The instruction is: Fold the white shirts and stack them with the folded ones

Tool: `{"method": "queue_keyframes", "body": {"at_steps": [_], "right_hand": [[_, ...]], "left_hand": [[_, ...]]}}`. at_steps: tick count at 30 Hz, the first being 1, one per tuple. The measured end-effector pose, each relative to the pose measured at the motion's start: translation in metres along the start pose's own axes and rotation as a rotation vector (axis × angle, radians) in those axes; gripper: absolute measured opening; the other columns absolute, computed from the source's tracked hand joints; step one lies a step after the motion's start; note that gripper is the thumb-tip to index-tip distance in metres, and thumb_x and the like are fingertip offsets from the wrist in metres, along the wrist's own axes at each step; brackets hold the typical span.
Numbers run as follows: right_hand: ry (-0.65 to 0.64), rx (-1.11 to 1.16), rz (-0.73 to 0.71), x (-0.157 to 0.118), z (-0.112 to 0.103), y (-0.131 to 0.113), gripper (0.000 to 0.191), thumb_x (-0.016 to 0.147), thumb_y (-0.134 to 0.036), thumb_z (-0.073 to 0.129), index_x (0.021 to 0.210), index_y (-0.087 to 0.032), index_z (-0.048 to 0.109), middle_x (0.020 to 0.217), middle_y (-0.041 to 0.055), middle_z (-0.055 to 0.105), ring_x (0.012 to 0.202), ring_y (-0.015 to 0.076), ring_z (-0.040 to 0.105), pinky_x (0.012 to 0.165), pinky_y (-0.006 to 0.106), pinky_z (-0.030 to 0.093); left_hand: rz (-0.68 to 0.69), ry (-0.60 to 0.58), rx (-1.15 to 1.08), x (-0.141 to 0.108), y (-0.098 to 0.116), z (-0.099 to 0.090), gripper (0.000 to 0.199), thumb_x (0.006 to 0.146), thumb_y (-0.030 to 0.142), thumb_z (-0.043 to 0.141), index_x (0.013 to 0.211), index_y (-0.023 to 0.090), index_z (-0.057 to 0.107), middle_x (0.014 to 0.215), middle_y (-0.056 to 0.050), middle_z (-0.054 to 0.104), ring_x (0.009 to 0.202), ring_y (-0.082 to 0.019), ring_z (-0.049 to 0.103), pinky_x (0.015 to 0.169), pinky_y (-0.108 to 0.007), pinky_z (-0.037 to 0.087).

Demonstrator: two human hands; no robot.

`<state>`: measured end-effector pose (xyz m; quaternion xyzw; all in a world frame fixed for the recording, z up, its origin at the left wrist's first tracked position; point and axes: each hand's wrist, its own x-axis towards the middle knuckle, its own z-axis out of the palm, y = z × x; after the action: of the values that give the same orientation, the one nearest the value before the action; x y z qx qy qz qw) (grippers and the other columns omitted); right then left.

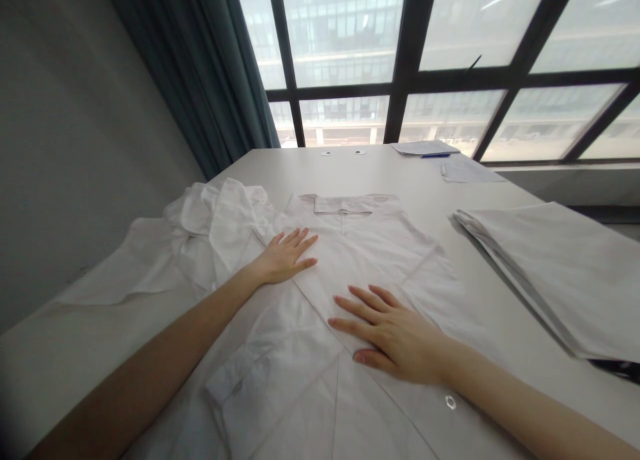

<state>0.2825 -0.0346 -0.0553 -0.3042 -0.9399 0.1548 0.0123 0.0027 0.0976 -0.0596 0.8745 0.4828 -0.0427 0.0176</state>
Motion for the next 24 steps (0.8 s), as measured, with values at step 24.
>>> {"method": "queue_keyframes", "body": {"at_steps": [24], "right_hand": [[0.5,0.412,0.382,-0.003,-0.017,0.026,0.037,0.097,-0.042,0.042,0.117,-0.024,0.067,0.13,0.008,0.065,0.123,0.0266,0.058,0.104,0.044,0.046]], "left_hand": [[-0.593,0.379,-0.131,-0.008,-0.093,-0.019,0.031,0.091,0.042,0.051,0.094,0.025,0.076,0.113,-0.005,0.072,0.112,-0.03,0.058,0.095,-0.046,0.038]]}}
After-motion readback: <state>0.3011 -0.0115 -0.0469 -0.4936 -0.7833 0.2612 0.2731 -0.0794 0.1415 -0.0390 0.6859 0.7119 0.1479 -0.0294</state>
